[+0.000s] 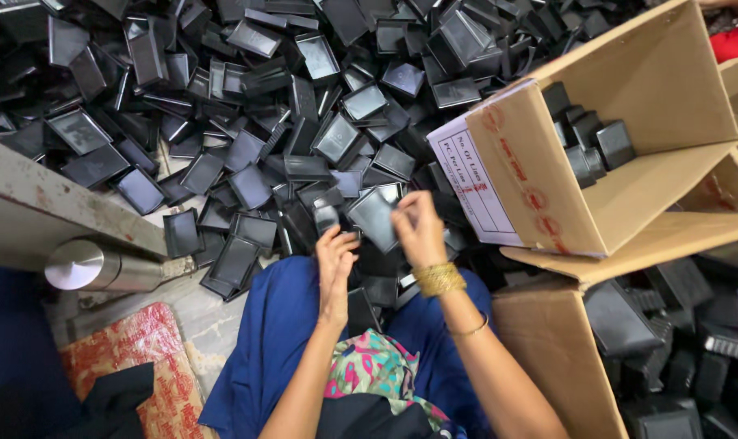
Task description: The person sits on the floor and repeatedly picks up small black plastic containers from a large pile, opens them to check the interior, and places them into a cardboard box. The process is continuous and repetitive throughout the clip.
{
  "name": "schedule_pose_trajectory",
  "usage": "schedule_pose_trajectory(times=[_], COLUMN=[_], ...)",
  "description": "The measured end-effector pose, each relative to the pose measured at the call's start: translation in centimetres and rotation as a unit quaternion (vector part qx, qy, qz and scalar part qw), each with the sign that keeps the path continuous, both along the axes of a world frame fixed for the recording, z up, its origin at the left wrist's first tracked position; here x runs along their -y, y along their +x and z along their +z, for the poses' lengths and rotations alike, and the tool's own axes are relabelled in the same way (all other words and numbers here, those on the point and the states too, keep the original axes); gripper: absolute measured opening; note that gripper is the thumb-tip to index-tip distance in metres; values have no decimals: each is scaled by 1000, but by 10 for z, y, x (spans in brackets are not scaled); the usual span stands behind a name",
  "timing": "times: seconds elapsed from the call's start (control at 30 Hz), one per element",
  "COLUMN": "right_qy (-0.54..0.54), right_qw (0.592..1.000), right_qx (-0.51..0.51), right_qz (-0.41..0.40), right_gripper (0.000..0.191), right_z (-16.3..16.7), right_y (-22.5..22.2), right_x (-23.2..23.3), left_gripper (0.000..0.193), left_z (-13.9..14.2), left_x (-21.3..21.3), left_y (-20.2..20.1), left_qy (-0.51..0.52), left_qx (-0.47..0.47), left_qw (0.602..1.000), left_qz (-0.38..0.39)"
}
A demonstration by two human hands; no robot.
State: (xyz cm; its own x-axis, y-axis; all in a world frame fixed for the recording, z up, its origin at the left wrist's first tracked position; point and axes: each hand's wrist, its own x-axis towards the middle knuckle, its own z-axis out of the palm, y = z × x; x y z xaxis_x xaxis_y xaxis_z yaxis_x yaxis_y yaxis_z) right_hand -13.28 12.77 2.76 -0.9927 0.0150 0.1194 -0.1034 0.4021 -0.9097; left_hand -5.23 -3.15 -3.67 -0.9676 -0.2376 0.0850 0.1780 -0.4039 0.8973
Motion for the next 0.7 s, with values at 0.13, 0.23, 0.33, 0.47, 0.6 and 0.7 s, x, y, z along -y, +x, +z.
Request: schedule_pose_trajectory(times=[0.13,0.23,0.33,0.47,0.6,0.7], right_qy=[4,94,254,276,95,70], right_qw=[980,982,947,951,995,989], right_qx=[-21,-84,-180,-119,-26,127], right_qz=[198,138,74,77,-11,-6], right_gripper=[18,20,35,32,48,40], right_z=[-3,-16,-31,-38,-19,1], right_y=[37,38,32,32,61,102], right_x=[8,3,-6,-20,-58,-100], left_gripper=[58,58,62,64,61,60], left_z=[17,25,31,36,32,23], left_x=[3,16,21,17,17,15], left_y=[5,7,11,16,17,13], left_qy=[305,390,362,325,325,327], left_qx=[61,93,43,48,49,60], left_qw=[948,915,931,941,938,935], left_qz=[-64,-45,-35,-82,-110,-125])
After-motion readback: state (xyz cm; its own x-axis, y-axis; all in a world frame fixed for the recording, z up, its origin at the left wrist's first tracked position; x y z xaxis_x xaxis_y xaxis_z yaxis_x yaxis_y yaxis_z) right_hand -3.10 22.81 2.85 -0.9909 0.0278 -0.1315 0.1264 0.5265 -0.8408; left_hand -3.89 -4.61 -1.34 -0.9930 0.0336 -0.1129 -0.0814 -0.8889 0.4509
